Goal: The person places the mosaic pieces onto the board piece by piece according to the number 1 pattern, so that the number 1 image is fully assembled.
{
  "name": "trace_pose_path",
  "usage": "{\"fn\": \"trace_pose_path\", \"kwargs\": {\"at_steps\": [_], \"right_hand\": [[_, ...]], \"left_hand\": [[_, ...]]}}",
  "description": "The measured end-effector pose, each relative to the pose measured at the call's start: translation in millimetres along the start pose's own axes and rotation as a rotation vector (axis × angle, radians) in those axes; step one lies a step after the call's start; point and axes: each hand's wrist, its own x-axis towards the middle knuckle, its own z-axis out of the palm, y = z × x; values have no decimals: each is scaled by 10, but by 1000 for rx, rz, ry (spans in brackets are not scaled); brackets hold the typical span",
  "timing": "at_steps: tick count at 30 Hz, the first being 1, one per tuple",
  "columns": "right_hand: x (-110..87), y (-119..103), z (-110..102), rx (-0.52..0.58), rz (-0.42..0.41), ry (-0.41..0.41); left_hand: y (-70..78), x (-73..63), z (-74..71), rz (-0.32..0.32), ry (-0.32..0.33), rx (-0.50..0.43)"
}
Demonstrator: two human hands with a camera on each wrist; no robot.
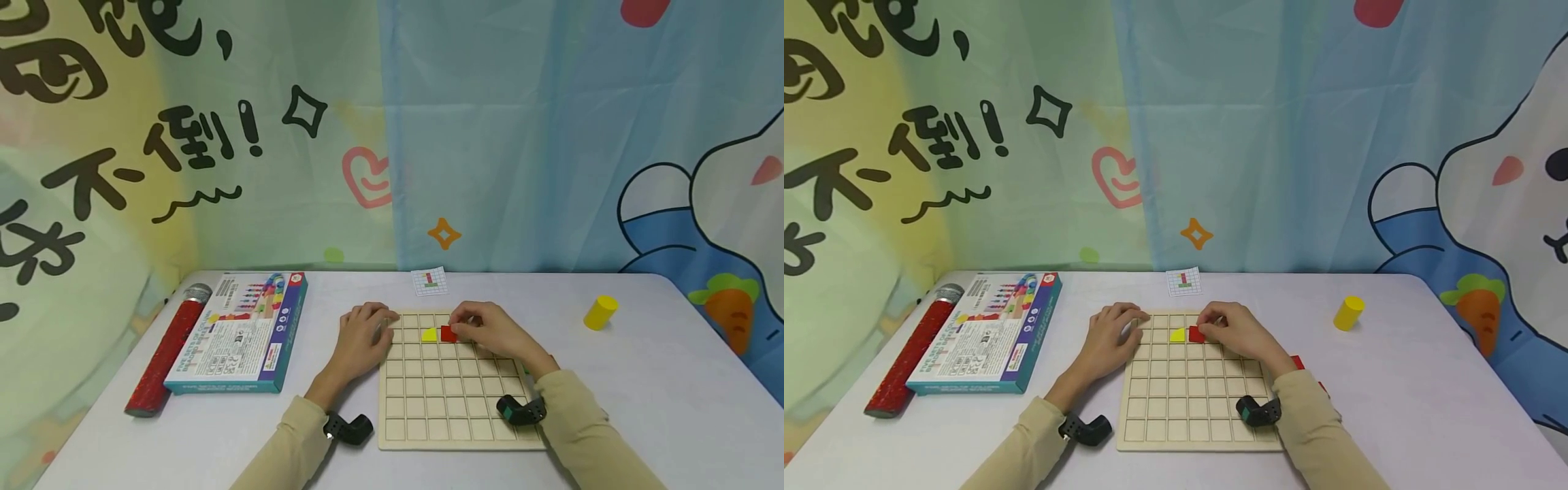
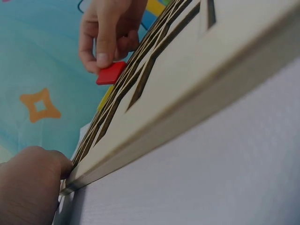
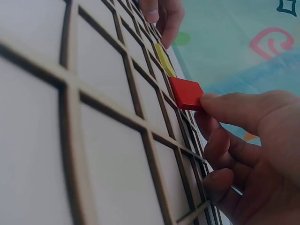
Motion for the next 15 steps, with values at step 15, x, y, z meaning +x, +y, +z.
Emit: {"fn": "trace_pose_path", "kwargs": {"at_steps": [15], "right_hand": [[62,30,77,-106,-47,24]], "left_hand": [[0,-5,-2,7,-3,14]]}}
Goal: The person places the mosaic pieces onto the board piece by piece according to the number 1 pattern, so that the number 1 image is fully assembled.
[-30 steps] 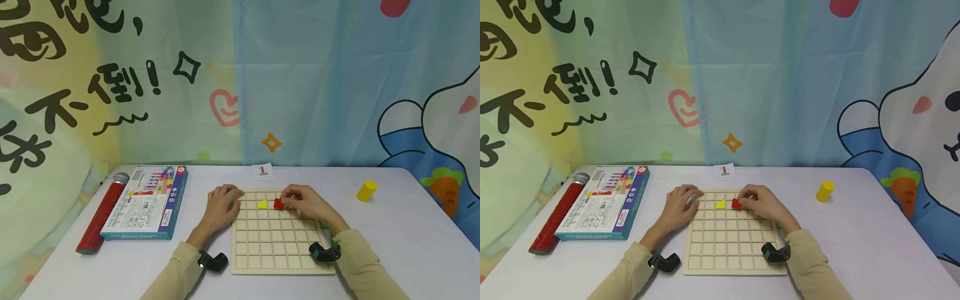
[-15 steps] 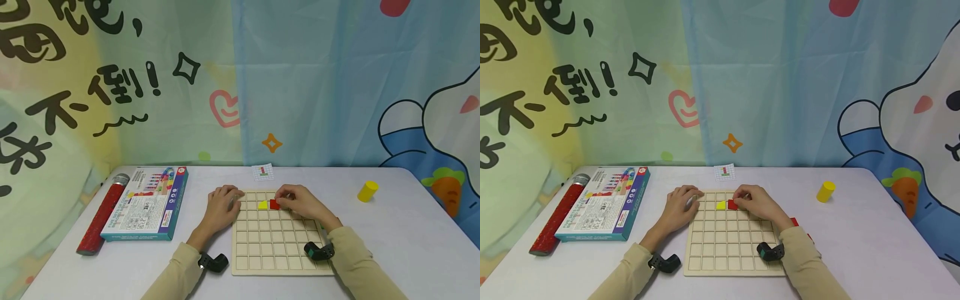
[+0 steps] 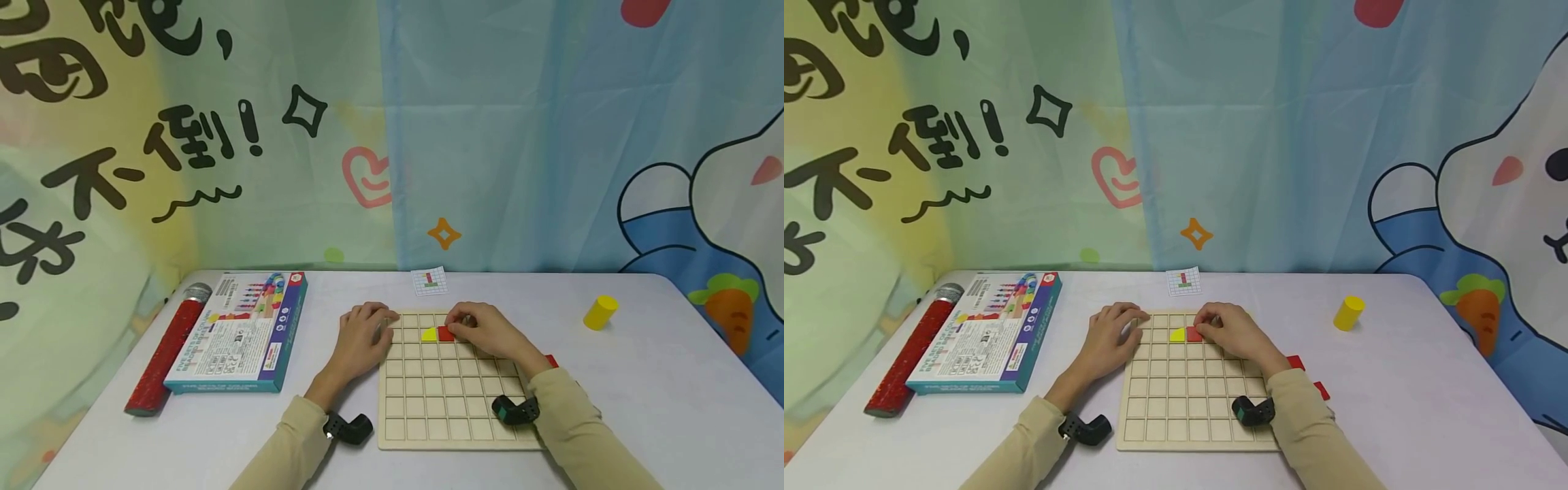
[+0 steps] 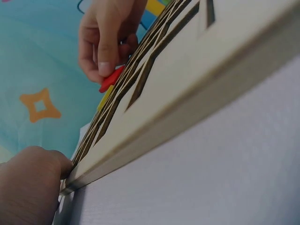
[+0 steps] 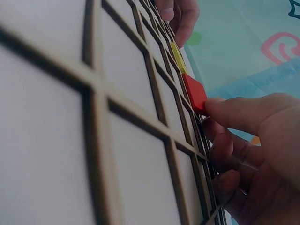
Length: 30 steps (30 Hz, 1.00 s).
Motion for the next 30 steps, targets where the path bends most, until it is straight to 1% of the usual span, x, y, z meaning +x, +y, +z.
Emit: {"fn": "trace_pose_path", "kwargs": {"at_steps": [3,13,18,23,30], "right_hand": [[-2,-11,7,-17,-7,7],[-6,-34,31,-48,12,23],[-10,-47,39,-41,31,35],[-32,-49,25,-15,51,30],[-116,-63,-35,-1,40,33]], "left_hand": [[2,-3,-4,-2,1,-5],[2,-2,-2,-2,0,-2],[0,-1,-1,1,1,0],[-2,-1,2,-5,0,0],[0,6,2,-1,3,0]]}}
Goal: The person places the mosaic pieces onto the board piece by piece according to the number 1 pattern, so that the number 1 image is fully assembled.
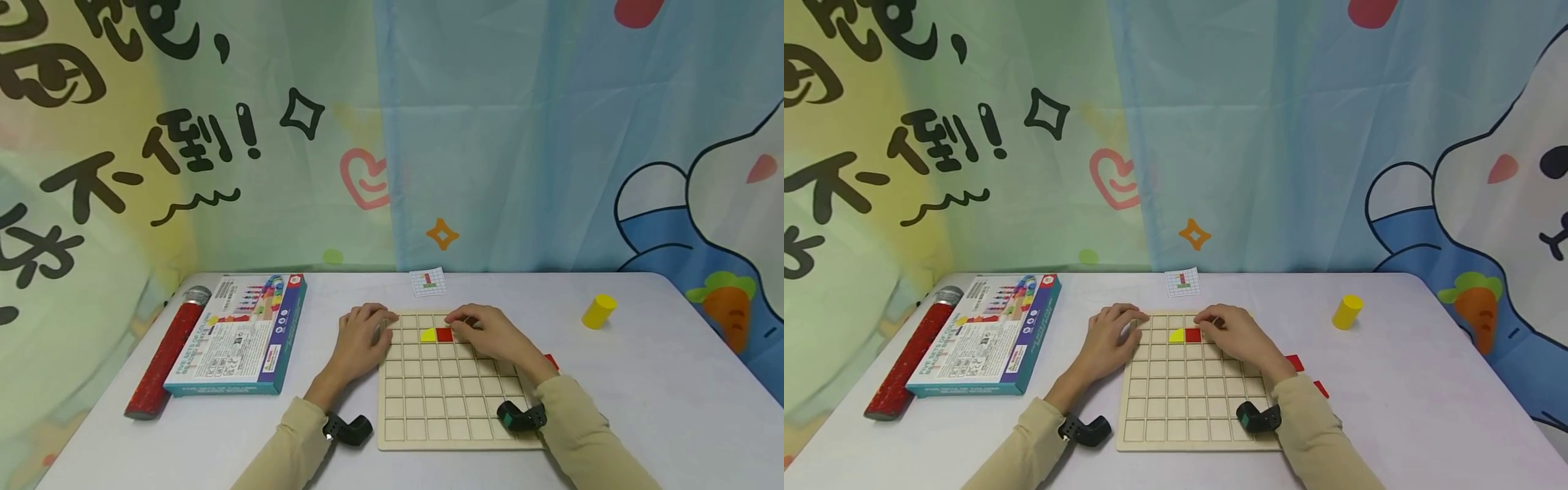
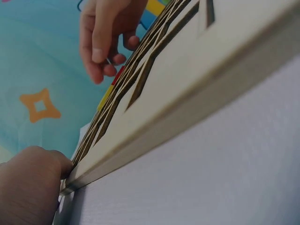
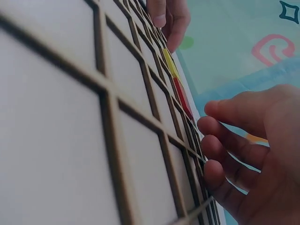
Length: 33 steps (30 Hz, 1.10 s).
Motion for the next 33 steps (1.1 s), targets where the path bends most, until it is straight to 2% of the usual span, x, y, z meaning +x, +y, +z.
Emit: {"fn": "trace_pose_path", "kwargs": {"at_steps": [10,18,23,33], "right_hand": [[-174,74,-117,17,48,9],[-328,133,-253,4,35,34],[-393,197,-330,-3,64,38],[-600,298,-549,-52,102,3]], "left_hand": [[13,-13,-12,-9,-16,-19],[10,-3,-9,-7,-11,-14],[-7,0,-12,-16,-14,-21],[-10,-1,-3,-6,-4,-26]]}}
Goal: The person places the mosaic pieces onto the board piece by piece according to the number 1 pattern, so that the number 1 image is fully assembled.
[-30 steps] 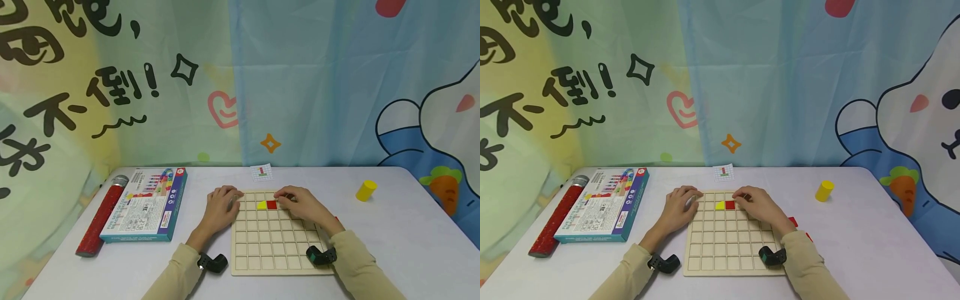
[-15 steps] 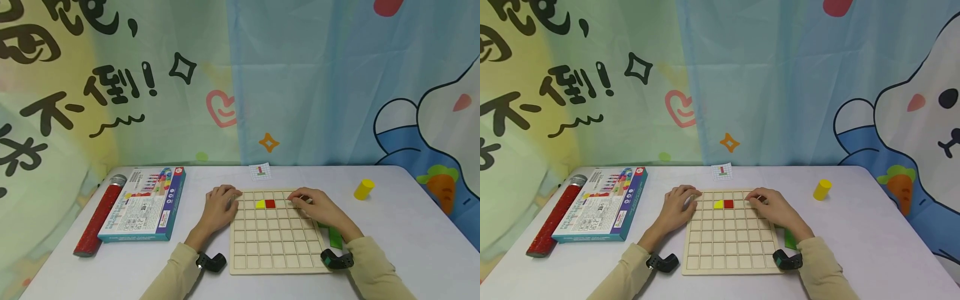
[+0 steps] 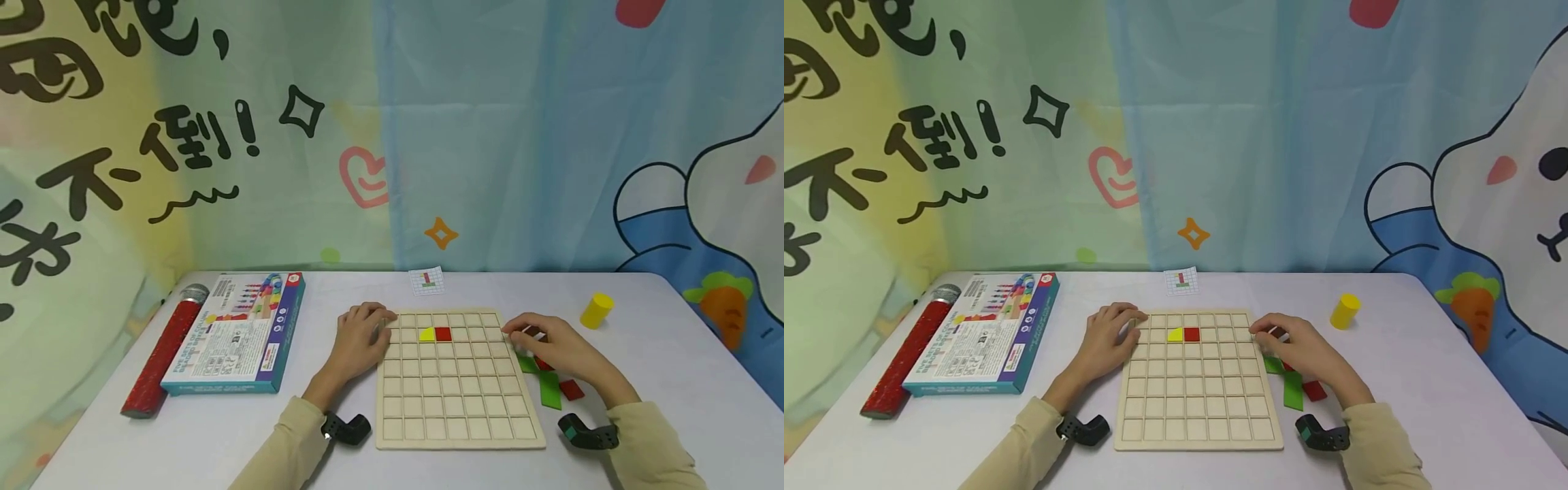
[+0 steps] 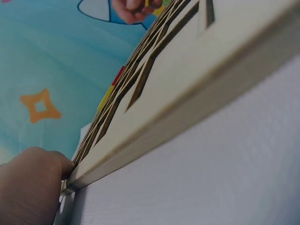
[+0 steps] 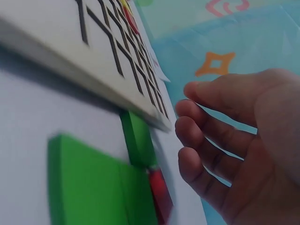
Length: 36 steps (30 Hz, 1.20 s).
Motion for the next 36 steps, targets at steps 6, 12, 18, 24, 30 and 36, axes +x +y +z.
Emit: {"fn": "trace_pose_path", "kwargs": {"at_steps": [6,12,18,24,30,36], "right_hand": [[-74,47,-114,-22,30,-21],[-115,134,-197,-23,52,-46],[-164,294,-243,-40,49,-95],[-204,373,-283,-37,90,-152],[-221,433,-318,0,98,-200],[-242,462,-335,41,126,-248]], "left_hand": [[10,-3,-3,5,-2,8],[2,-2,-17,6,1,12],[-7,-7,-4,3,3,11],[8,1,-14,13,6,-1],[12,7,-15,-2,3,7],[24,-5,-15,-2,-2,8]]}}
